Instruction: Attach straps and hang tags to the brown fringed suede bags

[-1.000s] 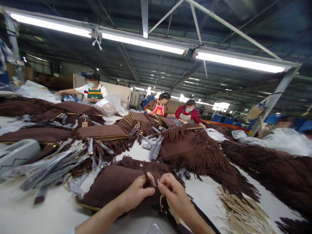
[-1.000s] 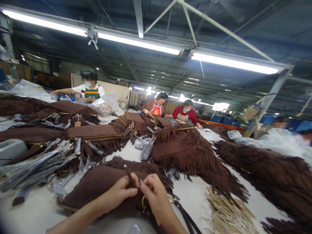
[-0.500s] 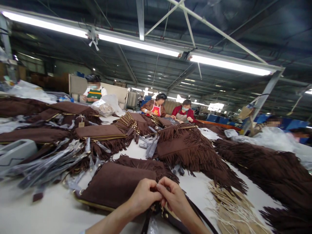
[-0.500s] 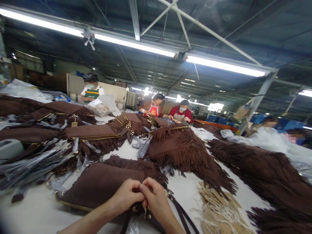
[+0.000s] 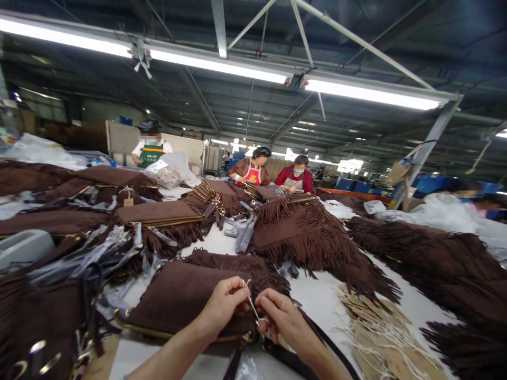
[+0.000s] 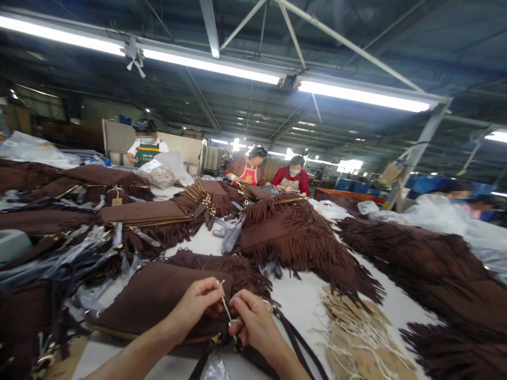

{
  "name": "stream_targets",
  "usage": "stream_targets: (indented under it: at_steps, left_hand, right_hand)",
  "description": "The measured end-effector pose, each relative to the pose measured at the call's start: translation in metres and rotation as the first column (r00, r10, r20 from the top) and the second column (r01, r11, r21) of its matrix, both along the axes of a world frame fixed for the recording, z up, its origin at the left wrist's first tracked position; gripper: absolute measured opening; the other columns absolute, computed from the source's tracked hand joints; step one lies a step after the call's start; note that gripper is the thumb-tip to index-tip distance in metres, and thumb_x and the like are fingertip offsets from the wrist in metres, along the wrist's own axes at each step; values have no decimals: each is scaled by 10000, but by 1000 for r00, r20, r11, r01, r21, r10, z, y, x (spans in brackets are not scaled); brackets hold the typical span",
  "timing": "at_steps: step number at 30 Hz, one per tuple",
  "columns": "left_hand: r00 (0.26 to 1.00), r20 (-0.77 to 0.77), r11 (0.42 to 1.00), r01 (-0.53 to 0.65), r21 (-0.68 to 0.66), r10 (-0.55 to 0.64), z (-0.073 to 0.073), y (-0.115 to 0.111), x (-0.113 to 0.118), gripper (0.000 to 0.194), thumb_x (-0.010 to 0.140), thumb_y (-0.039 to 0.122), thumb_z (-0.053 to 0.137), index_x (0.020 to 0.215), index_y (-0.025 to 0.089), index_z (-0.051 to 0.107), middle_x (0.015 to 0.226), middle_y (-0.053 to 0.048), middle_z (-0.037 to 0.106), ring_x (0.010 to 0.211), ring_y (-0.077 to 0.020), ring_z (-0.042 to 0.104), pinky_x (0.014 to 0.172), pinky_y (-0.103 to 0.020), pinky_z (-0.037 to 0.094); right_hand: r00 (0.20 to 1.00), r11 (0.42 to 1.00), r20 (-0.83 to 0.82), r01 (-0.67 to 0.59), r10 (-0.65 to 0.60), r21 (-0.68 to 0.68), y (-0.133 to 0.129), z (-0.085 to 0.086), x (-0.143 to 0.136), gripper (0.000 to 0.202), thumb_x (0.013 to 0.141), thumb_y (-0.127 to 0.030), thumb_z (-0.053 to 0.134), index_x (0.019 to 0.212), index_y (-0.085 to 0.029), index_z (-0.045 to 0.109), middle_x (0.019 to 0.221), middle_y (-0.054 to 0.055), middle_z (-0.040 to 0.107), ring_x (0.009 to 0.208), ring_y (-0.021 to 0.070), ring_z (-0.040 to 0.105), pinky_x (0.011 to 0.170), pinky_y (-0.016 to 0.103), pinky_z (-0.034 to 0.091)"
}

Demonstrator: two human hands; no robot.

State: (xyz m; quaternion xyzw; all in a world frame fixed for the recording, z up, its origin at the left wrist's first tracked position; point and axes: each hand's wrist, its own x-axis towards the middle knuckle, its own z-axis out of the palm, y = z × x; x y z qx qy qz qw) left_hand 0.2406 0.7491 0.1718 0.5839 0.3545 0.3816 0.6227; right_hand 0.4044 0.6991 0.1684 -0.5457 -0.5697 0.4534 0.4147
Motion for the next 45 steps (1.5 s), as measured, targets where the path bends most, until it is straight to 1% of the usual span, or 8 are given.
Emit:
stream_targets:
  at_steps: [7, 14, 19, 27, 34, 39, 41, 45]
  left_hand:
    - [999, 40, 1000, -13, -12, 13, 4, -2, 3, 281, 674, 436, 608, 705, 169, 528, 611, 9, 575, 595, -138, 545, 540, -231, 430]
    - [996, 70, 998, 61, -17, -60, -3, -3, 4, 210, 556, 276, 679, 673, 130, 583, 595, 5, 587, 572, -119, 522, 584, -237, 425]
    - [1000, -7, 999, 21, 31, -21, -10, -5, 7, 159, 608, 305, 588, 650, 158, 541, 550, 13, 569, 542, -133, 513, 556, -245, 394]
    - [960, -278, 955, 124, 271, -45, -6, -8, 0, 85, 734, 229, 475, 665, 183, 498, 588, 36, 496, 578, -129, 450, 557, -234, 328]
    - [937, -349, 879, 169, 445, -3, -3, -7, -1, 105, 740, 195, 485, 637, 188, 472, 686, 0, 524, 675, -150, 460, 613, -251, 311]
    - [991, 42, 992, 122, 40, -124, -6, -2, 6, 63, 614, 215, 499, 663, 176, 491, 584, 25, 507, 570, -122, 442, 571, -245, 328]
    - [962, 239, 982, 160, -103, -131, -8, 0, 7, 115, 591, 225, 533, 684, 173, 488, 594, 14, 556, 572, -119, 477, 580, -242, 347]
    - [902, 416, 934, 242, -263, -116, -10, 2, 6, 208, 611, 237, 630, 719, 183, 460, 585, 19, 583, 578, -120, 529, 589, -240, 374]
  right_hand:
    - [995, 996, 91, 22, -30, 85, 4, 2, -5, 231, 729, -390, 590, 671, -166, 588, 467, -44, 537, 361, 60, 351, 346, 171, 233]
    - [996, 996, 75, 52, -58, 73, 4, 0, -4, 270, 714, -445, 592, 672, -178, 580, 440, -45, 526, 365, 78, 364, 368, 193, 234]
    - [998, 998, 16, 57, -58, 40, 2, 1, -4, 285, 677, -452, 629, 664, -170, 583, 448, -44, 523, 379, 76, 363, 392, 204, 222]
    - [986, 997, -164, 6, -19, -78, -6, 6, -5, 303, 660, -461, 657, 658, -189, 524, 482, -72, 448, 430, 72, 336, 444, 206, 209]
    - [991, 999, -130, 12, -16, -37, 0, -6, -8, 451, 743, -656, 569, 700, -223, 450, 462, -114, 315, 417, 78, 226, 417, 206, 170]
    - [996, 995, 59, -69, 65, 66, -1, 2, 2, 230, 746, -387, 635, 701, -207, 499, 550, -75, 448, 490, 97, 374, 475, 205, 280]
    - [963, 988, 257, -111, 82, 103, -4, 10, 11, 79, 677, -205, 634, 717, -201, 565, 642, -47, 538, 590, 123, 454, 545, 215, 324]
    - [880, 980, 471, -145, 66, 134, -8, 20, 27, 130, 614, -70, 585, 604, -199, 605, 648, -25, 596, 680, 154, 496, 618, 238, 328]
